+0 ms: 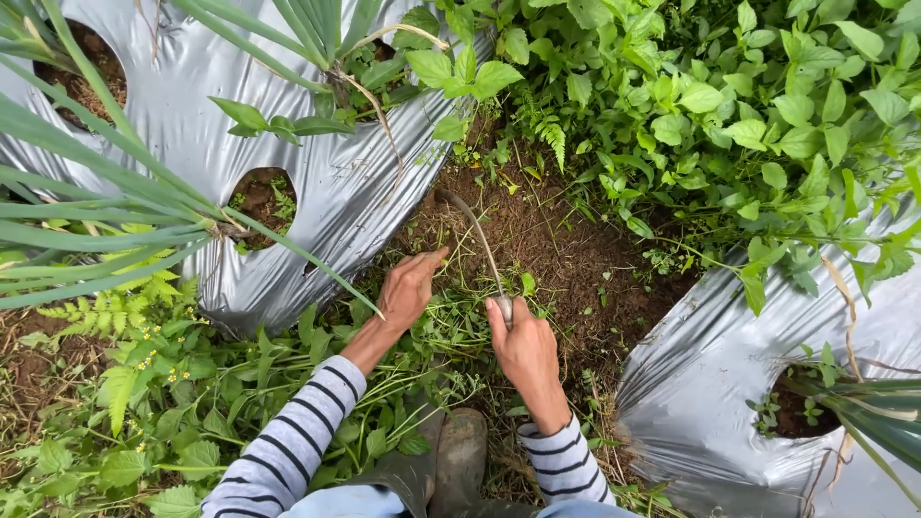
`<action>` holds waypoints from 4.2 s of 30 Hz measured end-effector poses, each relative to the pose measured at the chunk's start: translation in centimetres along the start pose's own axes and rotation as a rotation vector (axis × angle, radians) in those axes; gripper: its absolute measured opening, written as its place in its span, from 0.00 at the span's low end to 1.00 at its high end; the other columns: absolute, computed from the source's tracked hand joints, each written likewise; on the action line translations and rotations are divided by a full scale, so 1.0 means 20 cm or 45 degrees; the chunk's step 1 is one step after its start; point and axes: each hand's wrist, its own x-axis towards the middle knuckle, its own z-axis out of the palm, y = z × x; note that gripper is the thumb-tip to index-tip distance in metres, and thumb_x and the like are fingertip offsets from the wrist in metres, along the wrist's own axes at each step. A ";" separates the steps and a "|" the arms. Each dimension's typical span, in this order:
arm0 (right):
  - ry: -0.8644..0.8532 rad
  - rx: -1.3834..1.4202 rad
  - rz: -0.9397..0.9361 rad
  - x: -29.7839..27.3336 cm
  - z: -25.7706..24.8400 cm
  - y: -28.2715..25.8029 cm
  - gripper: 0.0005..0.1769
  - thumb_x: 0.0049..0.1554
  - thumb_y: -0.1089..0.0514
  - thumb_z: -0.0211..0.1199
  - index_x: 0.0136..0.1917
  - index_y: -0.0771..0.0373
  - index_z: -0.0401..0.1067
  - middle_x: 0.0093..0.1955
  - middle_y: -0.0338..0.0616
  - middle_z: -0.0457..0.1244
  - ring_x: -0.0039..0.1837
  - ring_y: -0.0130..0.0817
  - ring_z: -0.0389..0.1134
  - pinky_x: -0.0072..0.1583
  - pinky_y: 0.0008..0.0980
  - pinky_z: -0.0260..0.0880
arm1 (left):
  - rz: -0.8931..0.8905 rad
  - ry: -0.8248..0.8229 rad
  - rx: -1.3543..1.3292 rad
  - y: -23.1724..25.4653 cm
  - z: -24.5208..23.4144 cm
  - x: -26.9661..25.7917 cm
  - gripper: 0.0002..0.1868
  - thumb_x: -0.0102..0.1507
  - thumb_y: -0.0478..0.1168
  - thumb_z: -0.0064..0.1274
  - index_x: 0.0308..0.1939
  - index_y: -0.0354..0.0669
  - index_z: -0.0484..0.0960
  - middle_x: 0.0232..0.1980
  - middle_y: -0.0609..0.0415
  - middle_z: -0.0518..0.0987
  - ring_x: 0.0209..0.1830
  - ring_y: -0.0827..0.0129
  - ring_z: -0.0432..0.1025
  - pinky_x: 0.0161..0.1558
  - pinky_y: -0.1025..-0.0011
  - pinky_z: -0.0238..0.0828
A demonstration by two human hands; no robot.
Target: The person uses a sickle to cut weeds growing between rows of plants covered with plastic mulch. They hold the weeds with one hand and slice them near the base with the other, clearing the soil between the crop rows.
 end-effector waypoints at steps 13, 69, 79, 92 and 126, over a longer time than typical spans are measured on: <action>0.000 0.109 0.078 -0.07 0.07 0.06 0.27 0.67 0.40 0.51 0.37 0.63 0.69 0.20 0.46 0.60 0.23 0.38 0.61 0.32 0.36 0.59 | -0.005 -0.210 0.016 -0.06 -0.02 -0.17 0.21 0.67 0.27 0.41 0.62 0.36 0.81 0.49 0.37 0.84 0.47 0.43 0.79 0.54 0.49 0.76; 0.092 0.308 0.223 0.10 0.03 0.14 0.29 0.69 0.41 0.47 0.37 0.64 0.68 0.21 0.46 0.59 0.24 0.34 0.59 0.31 0.32 0.57 | -0.015 -0.592 2.486 0.29 0.22 0.72 0.30 0.75 0.41 0.27 0.82 0.38 0.50 0.84 0.42 0.51 0.86 0.54 0.42 0.82 0.50 0.25; 0.173 0.352 0.012 0.24 0.03 0.15 0.24 0.69 0.44 0.50 0.38 0.61 0.67 0.22 0.42 0.59 0.24 0.31 0.59 0.32 0.29 0.59 | -0.395 -0.365 0.787 0.08 0.15 0.45 0.23 0.65 0.26 0.42 0.65 0.31 0.73 0.53 0.30 0.81 0.24 0.64 0.79 0.29 0.64 0.78; 0.143 0.270 0.016 0.18 0.05 0.17 0.24 0.69 0.43 0.49 0.37 0.60 0.67 0.21 0.41 0.58 0.24 0.31 0.60 0.33 0.31 0.59 | -0.298 -0.337 0.643 0.14 0.04 0.42 0.24 0.63 0.21 0.38 0.62 0.29 0.78 0.58 0.31 0.80 0.27 0.64 0.80 0.34 0.63 0.78; 0.011 0.228 0.121 0.06 0.10 0.24 0.26 0.69 0.42 0.48 0.40 0.63 0.69 0.22 0.42 0.59 0.23 0.33 0.59 0.32 0.34 0.58 | -0.460 0.026 -0.111 0.29 0.10 0.54 0.33 0.58 0.27 0.54 0.67 0.20 0.62 0.55 0.30 0.72 0.51 0.44 0.75 0.50 0.53 0.79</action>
